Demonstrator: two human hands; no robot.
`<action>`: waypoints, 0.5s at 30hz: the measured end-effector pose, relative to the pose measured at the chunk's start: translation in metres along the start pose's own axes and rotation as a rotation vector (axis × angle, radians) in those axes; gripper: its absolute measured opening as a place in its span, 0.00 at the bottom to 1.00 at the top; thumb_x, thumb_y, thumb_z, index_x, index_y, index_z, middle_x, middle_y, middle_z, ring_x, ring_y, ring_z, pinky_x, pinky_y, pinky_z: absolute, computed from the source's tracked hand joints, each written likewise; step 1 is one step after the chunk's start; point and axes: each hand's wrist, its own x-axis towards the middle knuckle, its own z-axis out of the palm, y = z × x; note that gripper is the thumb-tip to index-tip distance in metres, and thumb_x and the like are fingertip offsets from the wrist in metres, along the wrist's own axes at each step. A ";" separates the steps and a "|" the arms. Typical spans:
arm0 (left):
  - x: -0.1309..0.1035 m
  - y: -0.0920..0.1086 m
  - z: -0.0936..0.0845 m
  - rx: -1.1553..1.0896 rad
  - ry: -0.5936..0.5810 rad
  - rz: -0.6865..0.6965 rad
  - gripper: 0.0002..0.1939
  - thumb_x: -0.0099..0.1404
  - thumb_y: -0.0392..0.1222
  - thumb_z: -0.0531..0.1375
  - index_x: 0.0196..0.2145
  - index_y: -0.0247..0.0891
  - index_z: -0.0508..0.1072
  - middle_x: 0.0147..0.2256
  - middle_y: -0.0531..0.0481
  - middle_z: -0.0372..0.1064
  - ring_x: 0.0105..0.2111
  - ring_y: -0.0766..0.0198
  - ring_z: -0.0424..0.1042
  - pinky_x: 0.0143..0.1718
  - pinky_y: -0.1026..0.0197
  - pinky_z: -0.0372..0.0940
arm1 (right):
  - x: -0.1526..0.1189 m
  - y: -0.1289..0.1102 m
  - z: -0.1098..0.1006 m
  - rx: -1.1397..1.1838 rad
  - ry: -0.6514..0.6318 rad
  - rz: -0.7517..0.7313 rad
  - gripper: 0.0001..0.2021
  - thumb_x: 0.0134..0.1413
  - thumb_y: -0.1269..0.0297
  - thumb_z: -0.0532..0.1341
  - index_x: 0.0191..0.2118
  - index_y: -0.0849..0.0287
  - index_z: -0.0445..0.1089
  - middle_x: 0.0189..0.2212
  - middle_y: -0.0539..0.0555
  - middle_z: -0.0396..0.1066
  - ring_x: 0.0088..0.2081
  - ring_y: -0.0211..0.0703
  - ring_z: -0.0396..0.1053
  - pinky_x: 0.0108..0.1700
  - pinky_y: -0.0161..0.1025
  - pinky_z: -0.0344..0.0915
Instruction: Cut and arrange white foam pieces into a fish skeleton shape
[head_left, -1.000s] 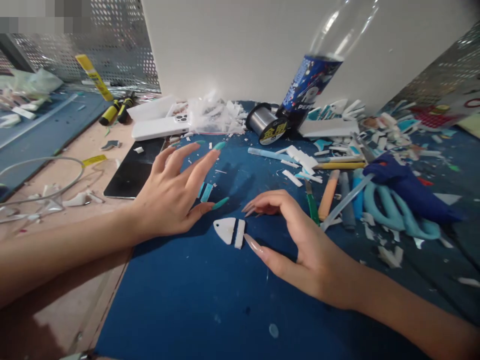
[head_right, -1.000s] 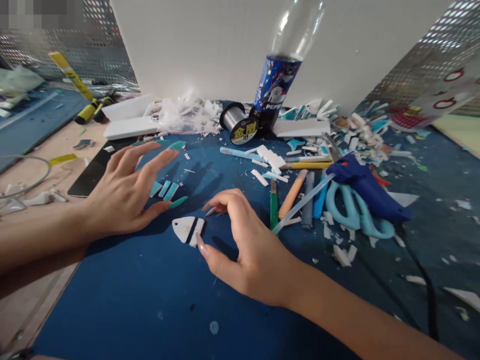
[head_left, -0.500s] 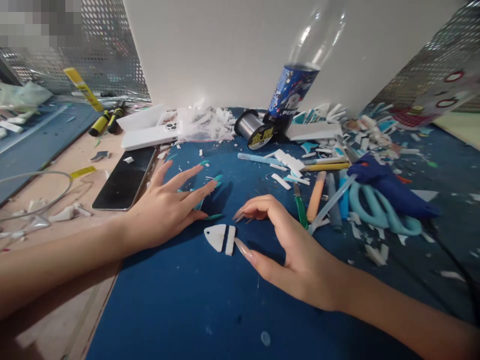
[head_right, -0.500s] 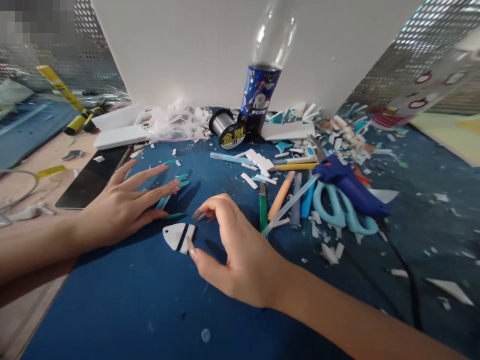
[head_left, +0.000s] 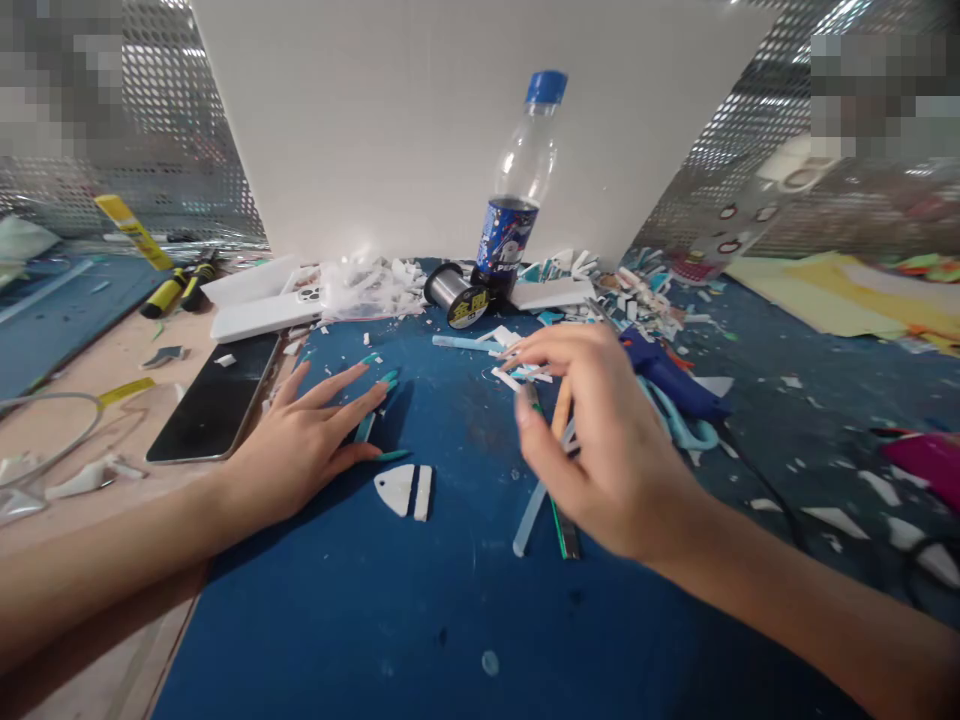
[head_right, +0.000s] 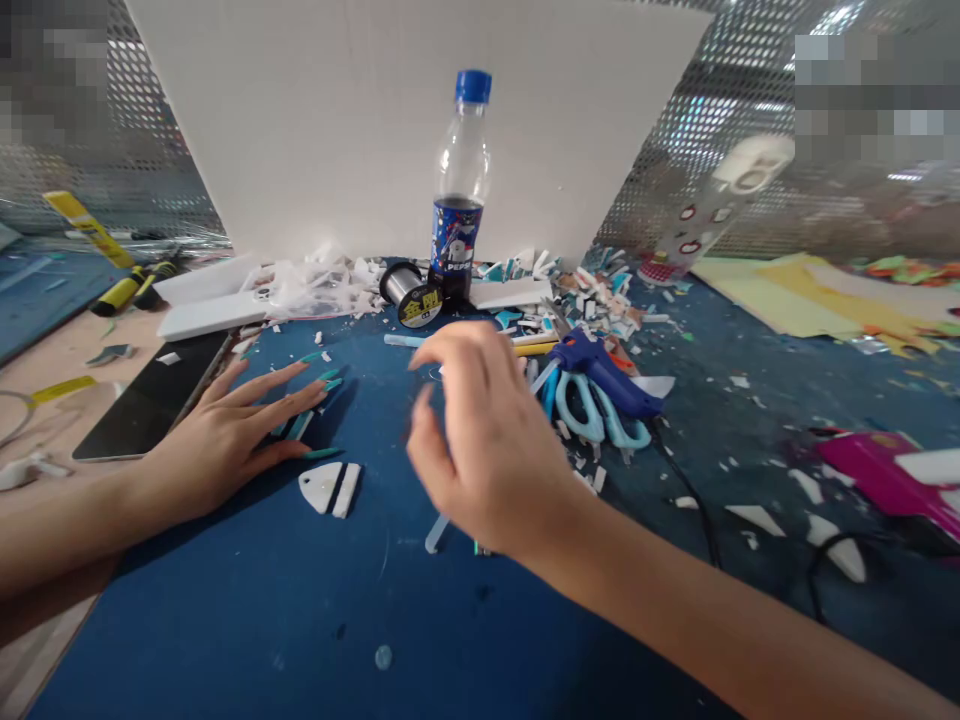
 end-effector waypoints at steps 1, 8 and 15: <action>0.000 0.000 0.000 -0.011 0.006 0.000 0.26 0.71 0.54 0.48 0.59 0.37 0.64 0.56 0.33 0.65 0.60 0.44 0.61 0.59 0.29 0.50 | 0.002 0.006 -0.007 -0.093 -0.024 0.083 0.14 0.51 0.74 0.55 0.45 0.60 0.57 0.44 0.65 0.61 0.50 0.57 0.62 0.49 0.55 0.63; 0.000 0.000 0.002 -0.050 0.045 0.028 0.23 0.71 0.49 0.51 0.59 0.37 0.64 0.56 0.35 0.67 0.59 0.45 0.63 0.58 0.30 0.54 | 0.002 0.067 -0.046 -0.665 -0.312 0.714 0.31 0.51 0.61 0.60 0.50 0.88 0.55 0.47 0.88 0.55 0.54 0.84 0.53 0.45 0.63 0.60; 0.001 -0.002 0.002 -0.132 0.019 -0.020 0.23 0.69 0.49 0.54 0.58 0.38 0.65 0.54 0.37 0.69 0.58 0.49 0.65 0.59 0.33 0.56 | -0.009 0.118 -0.048 -0.447 -0.356 0.755 0.11 0.43 0.64 0.63 0.23 0.57 0.57 0.24 0.62 0.65 0.35 0.59 0.69 0.33 0.49 0.57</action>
